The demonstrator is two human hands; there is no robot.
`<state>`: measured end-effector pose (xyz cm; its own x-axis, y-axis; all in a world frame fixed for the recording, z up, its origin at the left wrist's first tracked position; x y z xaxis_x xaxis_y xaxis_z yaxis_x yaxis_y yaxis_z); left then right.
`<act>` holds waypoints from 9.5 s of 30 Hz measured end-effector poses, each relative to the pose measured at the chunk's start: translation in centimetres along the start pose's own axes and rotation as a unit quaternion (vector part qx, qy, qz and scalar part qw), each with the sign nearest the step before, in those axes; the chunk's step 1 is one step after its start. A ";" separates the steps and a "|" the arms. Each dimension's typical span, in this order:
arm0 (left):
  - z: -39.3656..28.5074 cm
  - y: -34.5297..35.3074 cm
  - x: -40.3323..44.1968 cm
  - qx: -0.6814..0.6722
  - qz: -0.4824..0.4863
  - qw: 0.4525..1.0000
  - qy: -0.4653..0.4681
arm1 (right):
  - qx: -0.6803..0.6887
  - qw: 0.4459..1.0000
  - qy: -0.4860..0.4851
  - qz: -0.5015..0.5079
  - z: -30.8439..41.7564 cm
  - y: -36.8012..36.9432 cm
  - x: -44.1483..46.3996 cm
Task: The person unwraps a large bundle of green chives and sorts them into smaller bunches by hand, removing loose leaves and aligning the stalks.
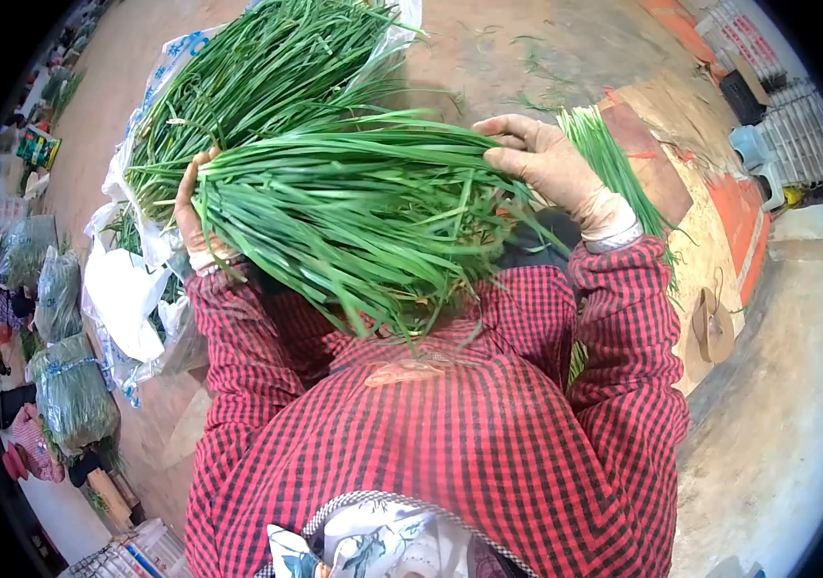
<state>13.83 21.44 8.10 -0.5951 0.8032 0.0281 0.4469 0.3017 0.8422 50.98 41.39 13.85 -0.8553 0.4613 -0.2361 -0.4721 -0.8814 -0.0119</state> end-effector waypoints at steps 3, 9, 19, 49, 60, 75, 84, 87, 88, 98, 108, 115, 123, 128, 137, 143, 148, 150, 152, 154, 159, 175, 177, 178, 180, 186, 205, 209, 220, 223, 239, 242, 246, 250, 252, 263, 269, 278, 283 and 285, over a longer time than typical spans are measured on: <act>-0.1 -0.8 -0.9 -0.007 -0.024 1.000 0.008 | -0.044 0.996 -0.029 -0.079 0.6 -2.7 -1.0; -0.2 -0.3 -0.6 -0.013 -0.013 1.000 0.012 | -0.003 0.983 -0.067 -0.170 0.8 -5.9 -4.0; -1.4 1.5 -1.0 0.087 -0.045 0.993 0.060 | -0.018 0.936 -0.113 -0.333 -1.0 -12.8 -6.3; -4.5 1.4 -0.4 0.089 0.033 0.993 0.071 | -0.058 0.997 -0.010 0.056 6.5 4.8 -1.5; -3.7 1.7 -0.8 0.037 0.034 0.997 0.052 | 0.011 0.992 -0.129 0.004 7.5 1.5 -3.7; -3.5 2.0 -1.5 0.124 -0.056 0.981 0.139 | -0.299 0.911 -0.284 -0.003 9.2 9.4 -2.8; -4.3 0.5 -1.1 0.048 0.102 0.991 0.070 | -0.066 0.997 -0.042 -0.022 4.8 -0.4 -6.4; -4.8 -1.1 -0.3 0.037 0.103 0.991 0.072 | -0.081 0.992 -0.003 -0.097 2.9 -1.6 -6.6; -5.0 -1.6 -0.1 0.040 0.074 0.994 0.074 | -0.085 0.994 -0.004 -0.066 2.6 -0.8 -6.4; -4.9 0.6 -0.6 0.090 0.063 0.990 0.085 | -0.148 0.987 -0.032 0.054 3.5 6.0 -1.2; -5.2 1.6 0.7 0.074 0.067 0.993 0.056 | -0.356 0.859 -0.368 -0.002 4.9 15.1 -4.1; -3.5 4.3 2.0 0.047 0.127 0.990 0.033 | -0.181 0.914 -0.361 -0.042 8.0 12.0 -6.9; -5.9 4.4 3.5 0.048 0.016 0.992 0.117 | -0.118 0.944 -0.301 0.063 6.8 8.6 -10.5; -9.7 0.9 3.6 0.154 -0.070 0.964 0.205 | -0.481 0.859 -0.175 -0.016 0.7 5.4 -8.9; -7.1 2.1 2.6 0.049 0.032 0.997 0.049 | -0.057 0.990 -0.132 0.002 3.6 4.7 -7.6; -7.6 0.1 3.0 0.028 0.032 0.995 0.094 | -0.240 0.962 -0.129 -0.028 3.9 7.0 -7.3; -6.5 0.8 2.6 -0.001 0.051 0.998 0.045 | -0.303 0.948 -0.095 -0.034 2.8 7.4 -6.3; -6.4 0.5 2.7 0.000 0.049 0.998 0.041 | -0.318 0.941 -0.113 -0.029 3.3 8.3 -6.2; -6.1 0.8 2.7 0.000 0.050 0.998 0.036 | -0.346 0.928 -0.136 -0.032 4.3 9.3 -5.9; -5.8 1.6 2.3 -0.016 0.055 0.997 0.061 | -0.345 0.921 -0.176 -0.046 4.5 9.8 -5.6; -6.2 1.9 1.7 0.039 0.019 0.993 0.112 | -0.342 0.873 -0.345 -0.043 5.3 11.0 -5.9; -1.2 13.8 -1.0 0.164 0.060 0.978 0.112 | -0.021 0.991 -0.116 -0.065 9.8 2.0 -8.7; 1.6 15.6 -0.7 0.125 0.085 0.987 0.062 | -0.050 0.972 -0.218 -0.072 11.6 3.5 -8.1; 3.0 16.2 -0.6 0.123 0.096 0.987 0.036 | -0.105 0.962 -0.251 -0.017 12.0 5.5 -7.3; 5.3 17.1 -0.8 0.098 0.103 0.990 -0.023 | -0.269 0.889 -0.352 0.115 10.9 10.9 -5.7; 6.8 15.9 -0.6 0.081 0.093 0.990 -0.063 | -0.034 0.978 -0.180 0.101 5.2 6.8 -0.9; 10.3 17.6 -1.8 0.144 0.148 0.971 -0.116 | -0.058 0.958 -0.279 -0.030 8.4 8.2 2.0; 9.4 17.6 -2.1 0.168 0.154 0.968 -0.102 | 0.107 0.975 -0.193 0.002 7.4 4.4 0.5; 11.8 26.8 -6.3 0.073 0.416 0.894 -0.149 | 0.079 0.901 -0.311 0.292 8.2 9.2 -0.3; 12.3 28.7 -5.4 0.308 0.398 0.860 -0.085 | 0.306 0.882 -0.164 0.318 5.4 11.3 -1.7; 27.6 31.3 0.7 0.505 0.391 0.770 -0.013 | 0.153 0.923 -0.193 -0.296 9.2 -17.5 -17.5; 33.9 22.8 1.7 0.527 0.362 0.738 -0.215 | -0.009 0.949 -0.084 -0.302 9.0 -23.0 -18.5; 40.7 17.5 0.2 0.560 0.338 0.669 -0.353 | -0.391 0.858 0.036 -0.332 4.9 -27.3 -13.8; 44.4 19.0 -1.5 0.623 0.426 0.591 -0.285 | -0.437 0.826 0.254 -0.249 -6.8 -28.8 -5.8; 45.1 20.5 -1.8 0.665 0.448 0.555 -0.223 | -0.407 0.845 0.211 -0.276 -14.7 -27.6 -2.3; 46.4 21.1 -2.2 0.692 0.421 0.584 -0.061 | -0.514 0.768 0.134 -0.359 -12.5 -25.4 -1.0; 40.8 19.5 -2.1 0.640 0.407 0.625 -0.185 | -0.377 0.883 0.053 -0.276 -13.9 -27.4 -0.8; 5.6 15.9 -4.5 0.663 0.083 0.731 0.143 | -0.403 0.881 0.071 -0.238 -11.3 -28.1 1.3; -8.5 10.2 -6.8 0.722 -0.098 0.609 0.313 | -0.490 0.831 -0.181 -0.191 1.4 -13.6 7.9; -11.7 8.3 -5.8 0.779 -0.113 0.540 0.299 | -0.477 0.827 -0.269 -0.125 7.1 -4.8 10.1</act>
<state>13.19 13.33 21.24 -0.6530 0.4875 0.5796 0.0618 0.7971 -0.6007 43.08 51.04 18.38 -0.8489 0.3936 0.3528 -0.4845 -0.3124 -0.8171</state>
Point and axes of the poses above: each hand's wrist, its own x-axis towards the middle knuckle, its own y-axis out of the palm, z = x × y, the point moved 7 cm from there along x, towards the middle knuckle, and after that the axes turned 7 degrees about z, right-handed, at the moved point
